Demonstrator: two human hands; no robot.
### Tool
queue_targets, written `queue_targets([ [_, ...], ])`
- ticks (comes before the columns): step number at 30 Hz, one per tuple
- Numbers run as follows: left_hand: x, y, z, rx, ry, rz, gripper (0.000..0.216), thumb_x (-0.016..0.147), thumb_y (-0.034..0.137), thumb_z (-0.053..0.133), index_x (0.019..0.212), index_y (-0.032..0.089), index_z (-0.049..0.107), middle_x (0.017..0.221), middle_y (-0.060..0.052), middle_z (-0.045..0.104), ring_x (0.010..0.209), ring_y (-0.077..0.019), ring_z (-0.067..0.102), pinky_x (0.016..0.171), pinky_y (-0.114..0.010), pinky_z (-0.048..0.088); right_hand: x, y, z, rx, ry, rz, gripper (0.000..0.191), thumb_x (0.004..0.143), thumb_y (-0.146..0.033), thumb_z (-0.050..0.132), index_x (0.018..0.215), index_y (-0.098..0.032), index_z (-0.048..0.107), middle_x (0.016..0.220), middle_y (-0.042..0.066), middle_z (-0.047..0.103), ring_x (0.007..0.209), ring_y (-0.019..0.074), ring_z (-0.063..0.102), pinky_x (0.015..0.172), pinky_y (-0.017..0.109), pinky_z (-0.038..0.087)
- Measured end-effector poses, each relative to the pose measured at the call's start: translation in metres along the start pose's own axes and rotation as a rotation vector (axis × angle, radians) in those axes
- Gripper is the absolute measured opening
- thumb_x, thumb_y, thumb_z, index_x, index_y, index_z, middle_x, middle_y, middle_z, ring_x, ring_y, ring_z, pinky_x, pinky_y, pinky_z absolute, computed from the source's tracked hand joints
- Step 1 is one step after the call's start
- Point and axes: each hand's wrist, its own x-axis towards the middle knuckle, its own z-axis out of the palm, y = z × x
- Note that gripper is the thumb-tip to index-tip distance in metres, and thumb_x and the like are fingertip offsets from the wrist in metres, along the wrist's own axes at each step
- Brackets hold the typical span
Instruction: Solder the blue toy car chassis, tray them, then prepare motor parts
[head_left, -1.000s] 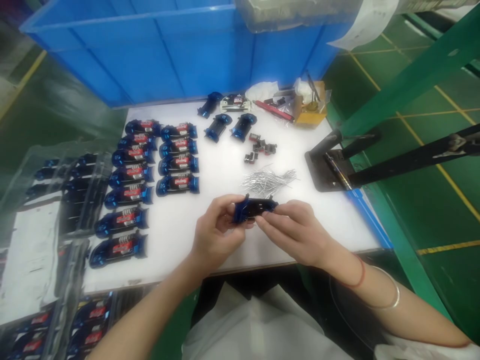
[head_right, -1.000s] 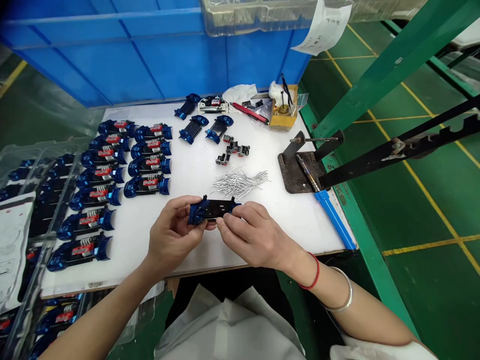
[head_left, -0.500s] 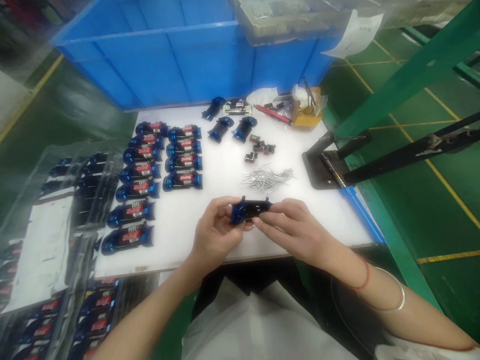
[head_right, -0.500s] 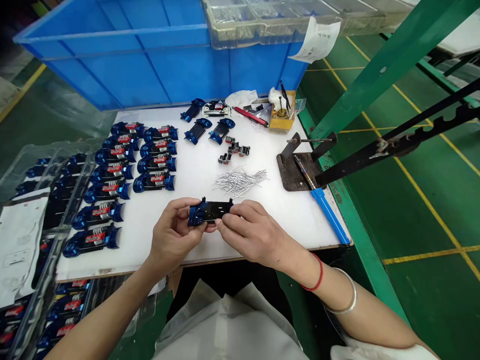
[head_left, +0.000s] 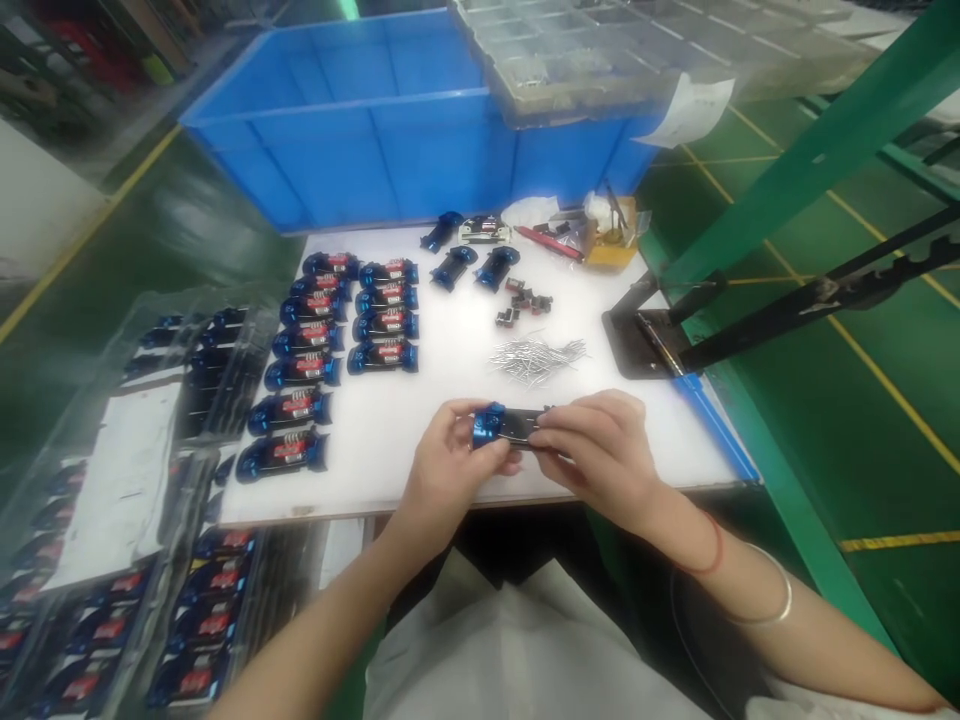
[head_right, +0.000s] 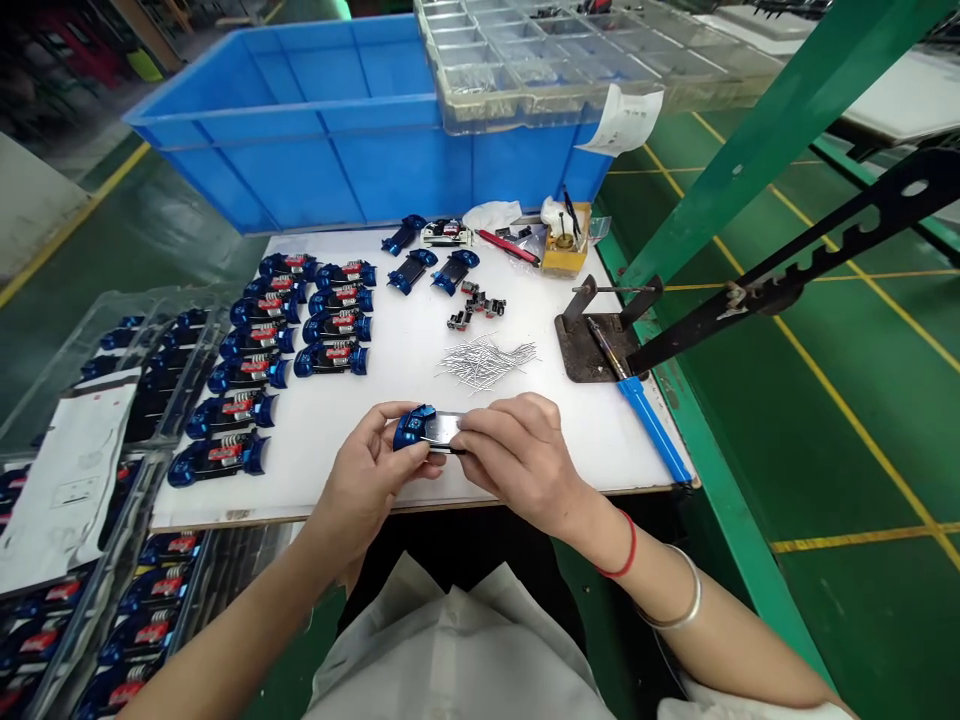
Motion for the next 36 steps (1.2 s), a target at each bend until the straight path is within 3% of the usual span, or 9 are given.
queue_targets([
  [4,-0.003,0.002,-0.008,0.483,0.014,0.491,0.036,0.080,0.026,0.074,0.114,0.023,0.062,0.112,-0.008,0.064,0.105,-0.0226,0.065,0.088,-0.037,0.058,0.006,-0.005,-0.009,0.051,-0.004,0.080,0.015,0.085,-0.009,0.067,0.092,-0.021,0.062,0.087,0.003,0.071,0.081,0.0168,0.062,0.077,0.036,0.048],
  [8,0.000,0.005,-0.010,0.757,-0.075,0.891,0.025,0.082,0.022,0.073,0.106,0.023,0.065,0.102,-0.006,0.067,0.098,-0.0209,0.065,0.086,-0.036,0.057,0.009,-0.009,-0.014,0.133,-0.037,0.116,0.014,0.085,-0.009,0.067,0.090,-0.022,0.062,0.085,0.002,0.070,0.078,0.0161,0.063,0.074,0.035,0.048],
  [11,0.004,0.004,-0.008,0.807,-0.093,1.043,0.018,0.085,0.013,0.070,0.101,0.021,0.065,0.087,-0.002,0.069,0.085,-0.0158,0.066,0.078,-0.031,0.057,0.007,-0.010,-0.014,0.179,-0.050,0.152,0.015,0.084,-0.010,0.068,0.090,-0.023,0.063,0.085,0.002,0.070,0.077,0.0164,0.063,0.072,0.035,0.049],
  [14,0.005,0.001,-0.008,0.777,-0.100,1.075,0.017,0.086,0.010,0.068,0.100,0.018,0.066,0.085,-0.003,0.069,0.079,-0.0129,0.066,0.071,-0.025,0.058,0.005,-0.011,-0.013,0.225,-0.059,0.190,0.015,0.083,-0.011,0.070,0.091,-0.023,0.064,0.085,0.003,0.069,0.079,0.0173,0.064,0.073,0.036,0.050],
  [21,0.007,0.001,-0.008,0.660,-0.123,0.906,0.016,0.085,0.007,0.063,0.094,0.018,0.070,0.084,-0.004,0.073,0.076,-0.0115,0.069,0.067,-0.020,0.058,0.007,-0.005,-0.019,0.241,-0.127,0.247,0.014,0.088,-0.017,0.067,0.101,-0.023,0.065,0.093,0.005,0.071,0.089,0.0197,0.066,0.080,0.037,0.053],
  [26,0.019,0.006,-0.012,0.384,-0.044,0.338,0.007,0.081,0.022,0.071,0.082,0.015,0.072,0.080,-0.004,0.073,0.069,-0.0148,0.071,0.063,-0.024,0.059,-0.011,0.029,-0.054,-0.190,-0.086,0.463,0.016,0.094,-0.029,0.057,0.105,-0.023,0.067,0.102,0.010,0.072,0.097,0.0259,0.066,0.086,0.042,0.052],
  [30,0.030,0.004,-0.017,0.155,-0.012,-0.031,0.024,0.078,0.034,0.075,0.088,0.013,0.072,0.086,-0.004,0.073,0.061,-0.0151,0.072,0.064,-0.026,0.061,-0.042,0.049,-0.084,-0.593,-0.341,0.739,0.046,0.098,-0.047,0.041,0.107,-0.012,0.069,0.099,0.020,0.071,0.094,0.0369,0.065,0.081,0.052,0.051],
  [33,0.036,0.001,-0.018,0.106,-0.017,-0.127,0.025,0.078,0.035,0.077,0.091,0.013,0.072,0.091,-0.005,0.074,0.060,-0.0135,0.071,0.066,-0.026,0.061,-0.061,0.051,-0.090,-0.676,-0.521,0.866,0.063,0.098,-0.057,0.031,0.114,-0.007,0.066,0.101,0.023,0.070,0.091,0.0393,0.065,0.075,0.051,0.052],
  [36,0.039,-0.003,-0.018,0.091,-0.052,-0.182,0.022,0.082,0.033,0.074,0.094,0.014,0.072,0.097,-0.006,0.074,0.065,-0.0134,0.072,0.072,-0.026,0.061,-0.069,0.050,-0.086,-0.700,-0.558,0.900,0.065,0.097,-0.057,0.025,0.118,-0.009,0.064,0.101,0.021,0.069,0.095,0.0378,0.065,0.072,0.047,0.054],
])
